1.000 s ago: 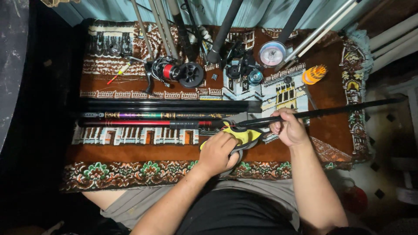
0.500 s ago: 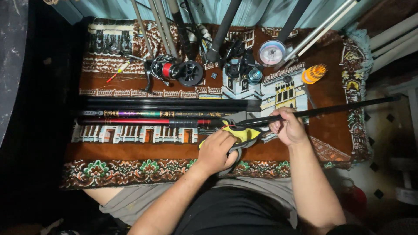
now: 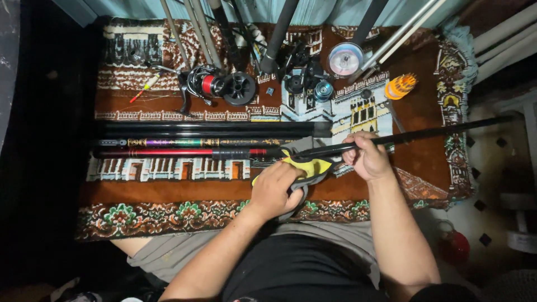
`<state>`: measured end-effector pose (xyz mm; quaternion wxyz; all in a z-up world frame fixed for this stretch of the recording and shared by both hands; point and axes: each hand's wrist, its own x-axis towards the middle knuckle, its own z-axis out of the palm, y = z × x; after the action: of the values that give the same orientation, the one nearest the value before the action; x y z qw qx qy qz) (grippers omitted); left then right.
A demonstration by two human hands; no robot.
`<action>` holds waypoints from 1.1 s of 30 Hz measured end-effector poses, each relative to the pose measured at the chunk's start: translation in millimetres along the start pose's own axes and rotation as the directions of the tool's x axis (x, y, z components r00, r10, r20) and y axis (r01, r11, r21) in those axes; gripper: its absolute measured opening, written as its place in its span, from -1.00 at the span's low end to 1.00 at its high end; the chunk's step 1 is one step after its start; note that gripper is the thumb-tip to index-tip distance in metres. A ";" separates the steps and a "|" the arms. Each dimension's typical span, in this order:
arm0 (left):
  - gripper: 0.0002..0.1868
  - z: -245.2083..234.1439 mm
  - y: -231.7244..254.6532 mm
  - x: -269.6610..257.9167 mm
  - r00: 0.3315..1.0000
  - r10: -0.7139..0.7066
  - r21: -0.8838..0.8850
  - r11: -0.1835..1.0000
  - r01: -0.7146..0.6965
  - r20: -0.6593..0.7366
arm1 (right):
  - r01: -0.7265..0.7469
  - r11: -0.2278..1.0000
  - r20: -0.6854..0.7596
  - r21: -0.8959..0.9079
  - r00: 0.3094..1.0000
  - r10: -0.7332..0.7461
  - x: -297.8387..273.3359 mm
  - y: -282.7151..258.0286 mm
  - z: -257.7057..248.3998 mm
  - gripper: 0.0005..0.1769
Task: Cleaning a fishing rod using a cloth to wipe down the sections.
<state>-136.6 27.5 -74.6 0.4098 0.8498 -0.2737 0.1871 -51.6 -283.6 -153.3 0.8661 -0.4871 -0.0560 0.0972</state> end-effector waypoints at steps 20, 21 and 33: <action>-0.69 11.8 14.4 11.5 0.990 0.116 0.039 0.992 -0.120 0.079 | 0.057 0.997 -0.151 0.057 0.987 -0.048 2.3 1.9 -0.8 -0.72; -0.70 19.9 11.3 6.5 0.988 0.139 0.022 0.990 -0.141 0.069 | 0.059 0.997 -0.155 0.058 0.987 -0.049 2.4 2.4 -1.0 -0.72; -0.65 -56.2 16.9 47.1 0.967 0.037 0.209 0.974 -0.092 0.252 | 0.041 0.997 -0.199 0.071 0.980 -0.026 3.3 4.0 -2.0 -0.71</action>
<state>-115.7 49.0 -5.6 0.2701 0.8970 -0.3277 0.1225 -48.4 -282.5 -157.7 0.8866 -0.4604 0.0258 0.0358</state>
